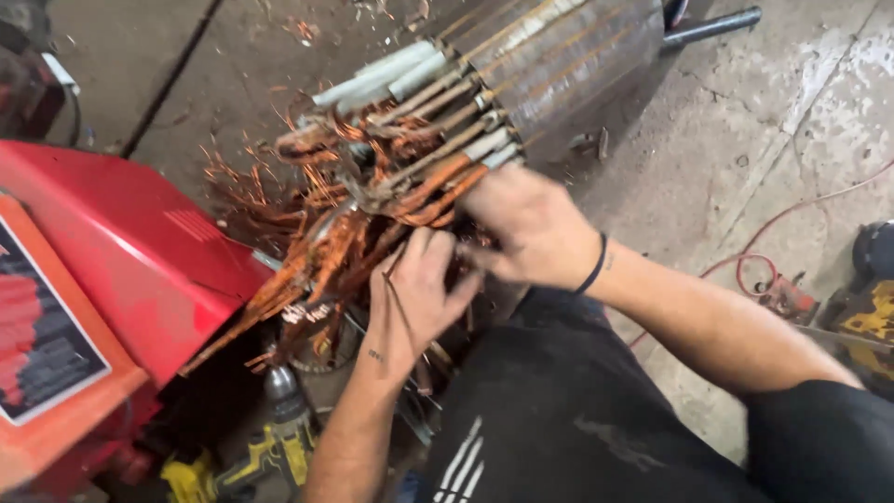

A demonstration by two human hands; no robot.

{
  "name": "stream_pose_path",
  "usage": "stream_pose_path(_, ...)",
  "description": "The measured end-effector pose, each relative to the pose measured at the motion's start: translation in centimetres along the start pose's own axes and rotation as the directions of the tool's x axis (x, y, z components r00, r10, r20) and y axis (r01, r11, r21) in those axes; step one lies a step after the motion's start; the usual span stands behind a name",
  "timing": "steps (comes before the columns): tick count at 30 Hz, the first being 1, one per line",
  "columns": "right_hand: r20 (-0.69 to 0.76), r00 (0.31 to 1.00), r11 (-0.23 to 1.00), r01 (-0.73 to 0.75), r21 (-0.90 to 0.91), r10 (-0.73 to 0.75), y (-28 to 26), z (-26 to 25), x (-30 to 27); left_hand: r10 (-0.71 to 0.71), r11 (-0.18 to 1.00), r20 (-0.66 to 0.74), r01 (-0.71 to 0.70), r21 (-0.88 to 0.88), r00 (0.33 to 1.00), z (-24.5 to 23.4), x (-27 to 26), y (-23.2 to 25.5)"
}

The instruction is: Dismantling a large electric motor rotor to remove copper windings using pliers, wire cutters, and a hammer.

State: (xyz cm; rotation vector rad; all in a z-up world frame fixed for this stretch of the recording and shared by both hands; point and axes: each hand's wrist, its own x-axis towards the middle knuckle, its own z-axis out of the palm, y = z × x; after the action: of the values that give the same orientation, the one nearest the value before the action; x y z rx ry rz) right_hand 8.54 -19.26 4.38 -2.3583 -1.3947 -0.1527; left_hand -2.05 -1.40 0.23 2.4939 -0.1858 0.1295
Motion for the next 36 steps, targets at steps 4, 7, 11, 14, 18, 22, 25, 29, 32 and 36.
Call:
stream_pose_path(4,-0.081,0.966,0.94,-0.216,0.265,0.245,5.3,0.3,-7.5,-0.022,0.99,-0.144,0.041,0.131,0.989,1.4,-1.0,1.6)
stream_pose_path(7,0.029,0.928,0.916,-0.37,0.153,0.37,7.9,2.0,-14.0,0.071,0.959,-0.228,-0.003,0.283,0.971,2.0,-0.9,3.4)
stream_pose_path(11,0.152,0.977,0.987,-0.141,-0.077,0.151,10.6,6.6,-19.6,0.034,0.883,-0.165,0.048,0.467,0.986,1.4,1.0,4.9)
stream_pose_path(14,0.256,0.967,0.999,0.012,-0.043,-0.001,10.8,8.1,-17.4,-0.04,0.838,-0.142,0.111,0.535,0.989,1.3,1.3,5.9)
stream_pose_path(18,0.313,0.934,0.98,0.195,-0.045,-0.171,13.4,11.2,-17.1,-0.135,0.728,-0.227,0.252,0.637,0.964,3.6,1.1,4.4)
stream_pose_path(22,0.27,0.897,0.936,0.337,0.097,-0.351,17.2,12.4,-16.6,-0.289,0.694,-0.304,0.418,0.587,0.908,5.1,0.9,5.2)
stream_pose_path(25,0.235,0.851,0.883,0.442,0.157,-0.469,18.3,12.1,-16.2,-0.47,0.683,-0.294,0.554,0.476,0.832,5.7,1.3,8.3)
stream_pose_path(29,0.303,0.836,0.889,0.441,0.126,-0.458,18.7,10.2,-13.1,-0.643,0.63,-0.282,0.701,0.335,0.713,4.7,3.5,10.9)
stream_pose_path(32,0.36,0.786,0.864,0.453,0.218,-0.503,18.6,11.2,-12.0,-0.703,0.561,-0.323,0.773,0.297,0.634,5.6,2.6,9.8)
stream_pose_path(36,0.41,0.743,0.844,0.512,0.159,-0.528,18.8,11.8,-12.0,-0.669,0.509,-0.44,0.8,0.317,0.599,8.3,2.2,7.8)
